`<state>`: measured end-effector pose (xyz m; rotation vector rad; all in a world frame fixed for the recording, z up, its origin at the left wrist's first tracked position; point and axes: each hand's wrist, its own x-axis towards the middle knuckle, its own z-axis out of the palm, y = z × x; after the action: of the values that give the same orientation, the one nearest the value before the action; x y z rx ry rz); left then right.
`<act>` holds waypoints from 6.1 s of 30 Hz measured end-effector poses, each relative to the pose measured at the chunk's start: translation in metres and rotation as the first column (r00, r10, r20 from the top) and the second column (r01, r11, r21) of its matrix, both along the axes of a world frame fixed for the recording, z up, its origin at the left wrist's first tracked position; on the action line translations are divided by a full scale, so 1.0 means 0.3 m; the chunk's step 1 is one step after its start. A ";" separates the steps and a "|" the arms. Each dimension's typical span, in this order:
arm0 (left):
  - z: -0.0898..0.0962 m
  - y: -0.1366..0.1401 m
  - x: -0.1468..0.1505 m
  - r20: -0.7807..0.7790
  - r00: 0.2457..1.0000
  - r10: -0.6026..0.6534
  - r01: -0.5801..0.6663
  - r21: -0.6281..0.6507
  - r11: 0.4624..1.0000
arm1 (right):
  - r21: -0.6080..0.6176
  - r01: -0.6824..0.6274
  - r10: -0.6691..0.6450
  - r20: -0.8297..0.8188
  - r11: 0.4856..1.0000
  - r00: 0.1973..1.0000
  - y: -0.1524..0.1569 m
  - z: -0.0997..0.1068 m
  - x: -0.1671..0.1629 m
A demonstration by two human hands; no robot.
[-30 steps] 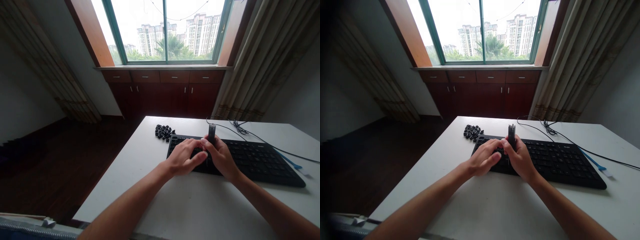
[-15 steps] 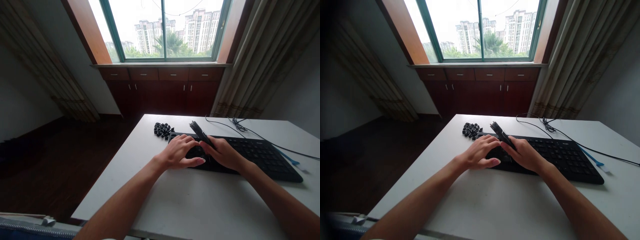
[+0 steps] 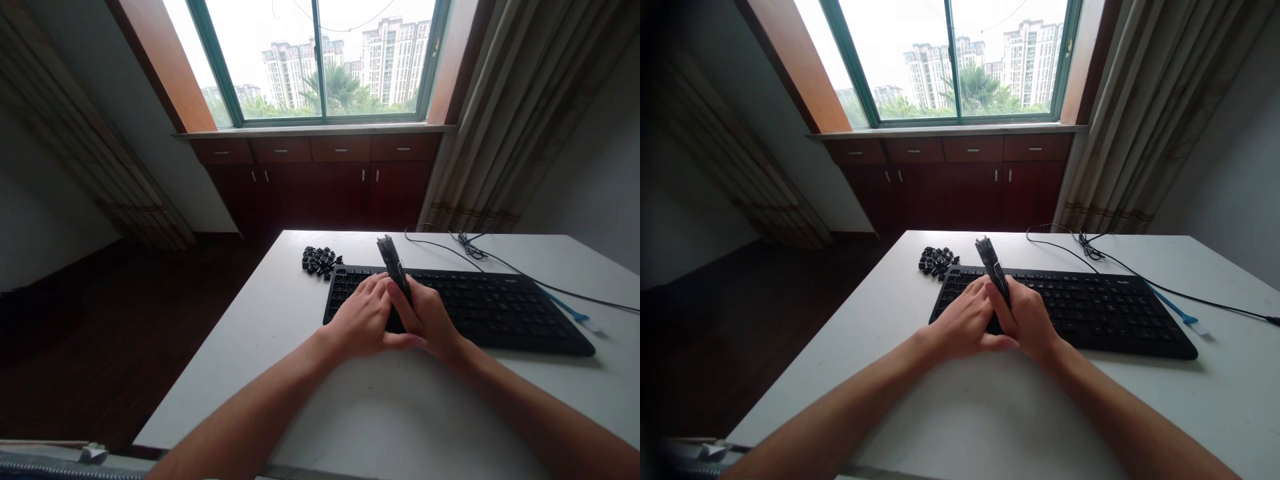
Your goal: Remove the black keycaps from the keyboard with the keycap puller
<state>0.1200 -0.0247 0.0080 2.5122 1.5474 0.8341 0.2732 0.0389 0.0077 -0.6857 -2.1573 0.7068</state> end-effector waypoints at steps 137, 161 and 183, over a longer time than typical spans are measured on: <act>-0.042 0.050 -0.595 0.046 0.394 0.918 -0.901 -0.175 0.396 | -0.465 -0.013 -0.194 -0.395 0.885 0.898 0.019 0.030 -0.016; 0.039 0.022 -0.123 0.186 0.980 0.073 -0.106 0.175 0.979 | -0.509 -0.078 -0.171 -0.424 0.858 0.889 0.054 0.051 -0.010; 0.038 0.010 -0.079 0.294 0.956 0.008 -0.048 0.129 0.990 | -0.627 -0.462 -0.237 -0.719 0.628 0.653 0.014 0.112 -0.033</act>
<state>0.0964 -0.0218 0.0193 2.3191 1.4753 1.2894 0.2633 0.0431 0.0413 -0.4878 -1.0198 1.7235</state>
